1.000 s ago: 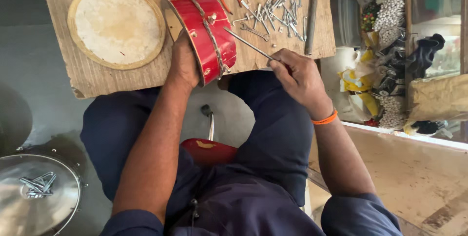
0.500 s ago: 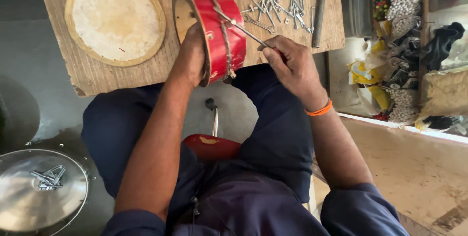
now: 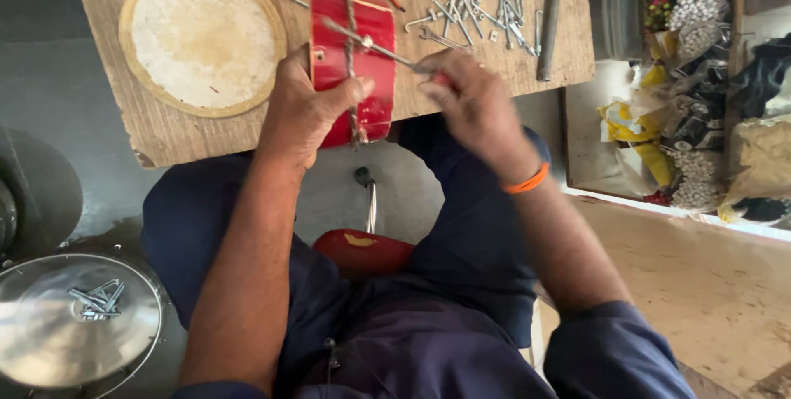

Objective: The person holds the shell of a small red drum, inserts a metal ring and a wooden internal frame, then uses pliers and a screwdriver to tighten screws and secure a red band around the outer casing.

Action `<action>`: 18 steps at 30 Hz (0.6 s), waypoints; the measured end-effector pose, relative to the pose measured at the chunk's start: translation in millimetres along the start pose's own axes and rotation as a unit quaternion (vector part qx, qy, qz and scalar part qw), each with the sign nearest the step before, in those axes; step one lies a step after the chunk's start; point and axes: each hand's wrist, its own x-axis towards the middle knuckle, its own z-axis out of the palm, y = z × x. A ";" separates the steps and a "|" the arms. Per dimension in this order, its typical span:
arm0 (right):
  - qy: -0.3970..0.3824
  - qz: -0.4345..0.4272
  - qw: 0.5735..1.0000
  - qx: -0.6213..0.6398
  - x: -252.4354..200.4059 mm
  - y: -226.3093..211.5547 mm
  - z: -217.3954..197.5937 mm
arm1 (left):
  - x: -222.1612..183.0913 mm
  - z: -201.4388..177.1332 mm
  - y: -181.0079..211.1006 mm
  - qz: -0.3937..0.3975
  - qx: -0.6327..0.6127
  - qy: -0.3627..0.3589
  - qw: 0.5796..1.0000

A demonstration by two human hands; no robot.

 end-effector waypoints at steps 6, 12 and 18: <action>-0.032 -0.180 0.977 -0.113 50.7 35.4 -45.3 | -9.7 -1.4 7.5 -0.005 0.042 -0.063 0.997; -0.127 -0.199 0.969 -0.073 83.8 48.8 -52.9 | -7.9 5.9 12.0 0.037 0.059 -0.073 0.995; -0.069 -0.060 0.994 -0.061 52.0 50.4 -24.9 | -2.4 2.6 8.5 0.033 -0.037 -0.012 0.999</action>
